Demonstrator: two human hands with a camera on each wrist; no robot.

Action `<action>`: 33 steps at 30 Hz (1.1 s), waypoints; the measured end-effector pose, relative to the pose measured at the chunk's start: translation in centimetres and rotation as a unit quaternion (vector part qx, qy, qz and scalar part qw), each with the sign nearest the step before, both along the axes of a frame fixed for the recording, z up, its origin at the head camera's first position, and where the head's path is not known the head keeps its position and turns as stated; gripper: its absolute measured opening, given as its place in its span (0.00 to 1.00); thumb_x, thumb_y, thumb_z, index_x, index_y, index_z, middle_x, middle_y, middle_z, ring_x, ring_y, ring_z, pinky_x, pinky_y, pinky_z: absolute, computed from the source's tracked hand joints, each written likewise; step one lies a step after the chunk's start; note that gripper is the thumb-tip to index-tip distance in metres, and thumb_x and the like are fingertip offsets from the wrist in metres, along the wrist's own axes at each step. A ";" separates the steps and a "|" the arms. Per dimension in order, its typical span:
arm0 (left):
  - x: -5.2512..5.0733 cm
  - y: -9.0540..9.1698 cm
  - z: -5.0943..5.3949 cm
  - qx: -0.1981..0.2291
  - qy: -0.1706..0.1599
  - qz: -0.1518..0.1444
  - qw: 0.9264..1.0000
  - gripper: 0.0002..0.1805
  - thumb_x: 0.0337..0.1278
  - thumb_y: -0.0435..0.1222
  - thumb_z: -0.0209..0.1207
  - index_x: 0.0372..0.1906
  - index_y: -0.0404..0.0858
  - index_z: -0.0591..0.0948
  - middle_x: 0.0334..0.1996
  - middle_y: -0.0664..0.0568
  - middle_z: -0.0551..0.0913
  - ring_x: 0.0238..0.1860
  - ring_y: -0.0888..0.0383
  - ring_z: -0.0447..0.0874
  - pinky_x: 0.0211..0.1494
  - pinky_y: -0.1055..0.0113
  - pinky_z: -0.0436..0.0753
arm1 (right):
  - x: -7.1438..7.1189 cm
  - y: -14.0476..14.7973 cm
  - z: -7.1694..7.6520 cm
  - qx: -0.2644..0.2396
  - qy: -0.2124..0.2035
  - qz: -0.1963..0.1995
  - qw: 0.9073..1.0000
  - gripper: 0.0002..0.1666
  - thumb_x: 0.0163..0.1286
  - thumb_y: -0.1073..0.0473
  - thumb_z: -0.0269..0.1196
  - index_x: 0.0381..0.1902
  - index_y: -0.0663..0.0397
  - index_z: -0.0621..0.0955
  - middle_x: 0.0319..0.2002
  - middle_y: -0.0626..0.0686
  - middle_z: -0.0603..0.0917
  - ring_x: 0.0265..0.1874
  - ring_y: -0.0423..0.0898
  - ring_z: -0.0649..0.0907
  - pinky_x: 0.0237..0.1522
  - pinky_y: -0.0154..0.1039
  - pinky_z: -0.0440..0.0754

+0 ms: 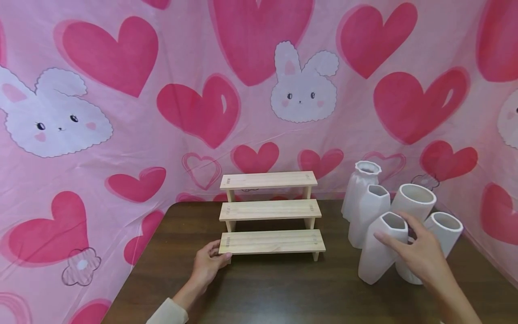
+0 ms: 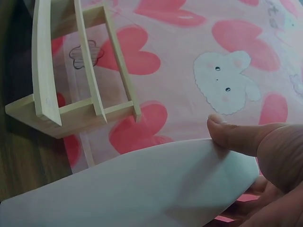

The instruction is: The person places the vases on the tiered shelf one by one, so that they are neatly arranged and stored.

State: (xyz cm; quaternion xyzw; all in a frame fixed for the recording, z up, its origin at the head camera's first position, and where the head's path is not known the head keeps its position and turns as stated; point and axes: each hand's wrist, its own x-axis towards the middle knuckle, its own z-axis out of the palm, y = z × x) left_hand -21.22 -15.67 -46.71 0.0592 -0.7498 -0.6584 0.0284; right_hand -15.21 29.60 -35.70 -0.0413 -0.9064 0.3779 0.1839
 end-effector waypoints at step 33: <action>0.1 0.3 0.1 0.006 -0.004 0.014 1.000 0.31 0.51 0.24 0.66 0.61 0.21 0.69 0.44 0.33 0.82 0.38 0.48 0.86 0.40 0.59 0.88 | 0.6 -2.7 4.3 0.015 0.032 0.040 0.999 0.42 0.54 0.47 0.74 0.64 0.55 0.74 0.52 0.66 0.79 0.45 0.56 0.74 0.30 0.29 0.76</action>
